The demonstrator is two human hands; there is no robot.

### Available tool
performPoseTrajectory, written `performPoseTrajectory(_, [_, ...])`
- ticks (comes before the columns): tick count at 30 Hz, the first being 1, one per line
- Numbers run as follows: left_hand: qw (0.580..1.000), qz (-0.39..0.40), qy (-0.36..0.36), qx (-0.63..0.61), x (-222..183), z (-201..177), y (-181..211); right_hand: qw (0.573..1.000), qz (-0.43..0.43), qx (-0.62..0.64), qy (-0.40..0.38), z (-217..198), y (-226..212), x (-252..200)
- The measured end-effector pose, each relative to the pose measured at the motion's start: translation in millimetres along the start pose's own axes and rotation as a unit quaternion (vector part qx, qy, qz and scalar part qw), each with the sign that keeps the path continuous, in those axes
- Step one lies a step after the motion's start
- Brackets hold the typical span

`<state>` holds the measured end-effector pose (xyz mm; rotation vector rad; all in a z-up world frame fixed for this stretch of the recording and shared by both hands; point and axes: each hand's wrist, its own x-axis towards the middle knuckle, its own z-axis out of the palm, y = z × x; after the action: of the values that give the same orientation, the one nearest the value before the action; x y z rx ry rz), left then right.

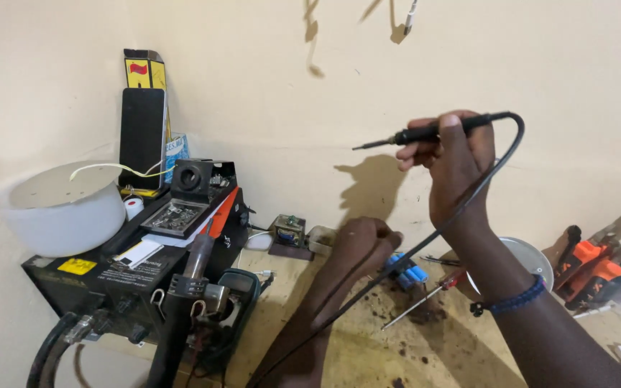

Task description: Fitting a battery pack and LED panel into a housing and soldering wires to a circuit board.

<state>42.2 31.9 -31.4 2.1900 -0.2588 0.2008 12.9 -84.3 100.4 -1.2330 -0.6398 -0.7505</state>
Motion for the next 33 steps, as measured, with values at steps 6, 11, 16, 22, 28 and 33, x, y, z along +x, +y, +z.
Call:
performPoseTrajectory(6, [0.969, -0.153, 0.194, -0.014, 23, -26, -45, 0.996, 0.064, 0.008, 0.058, -43, 61, -17])
performPoseTrajectory(11, [0.892, -0.187, 0.376, -0.166, 20, -64, -72, 0.993, 0.104, -0.028, 0.046, -28, 86, -47])
performPoseTrajectory(16, [0.873, -0.136, 0.444, -0.15, 1, -83, -72, 0.989, 0.148, -0.02, 0.005, 2, 110, -79])
performPoseTrajectory(22, [0.919, -0.204, 0.338, 0.016, 8, -87, -107, 0.985, 0.161, -0.034, -0.056, 18, 114, -102])
performPoseTrajectory(28, [0.93, -0.235, 0.278, 0.048, 4, -91, -112, 0.948, 0.24, -0.179, -0.108, 20, 110, -106])
performPoseTrajectory(33, [0.939, -0.245, 0.234, 0.058, 5, -90, -110, 0.944, 0.25, -0.187, -0.103, 15, 122, -107])
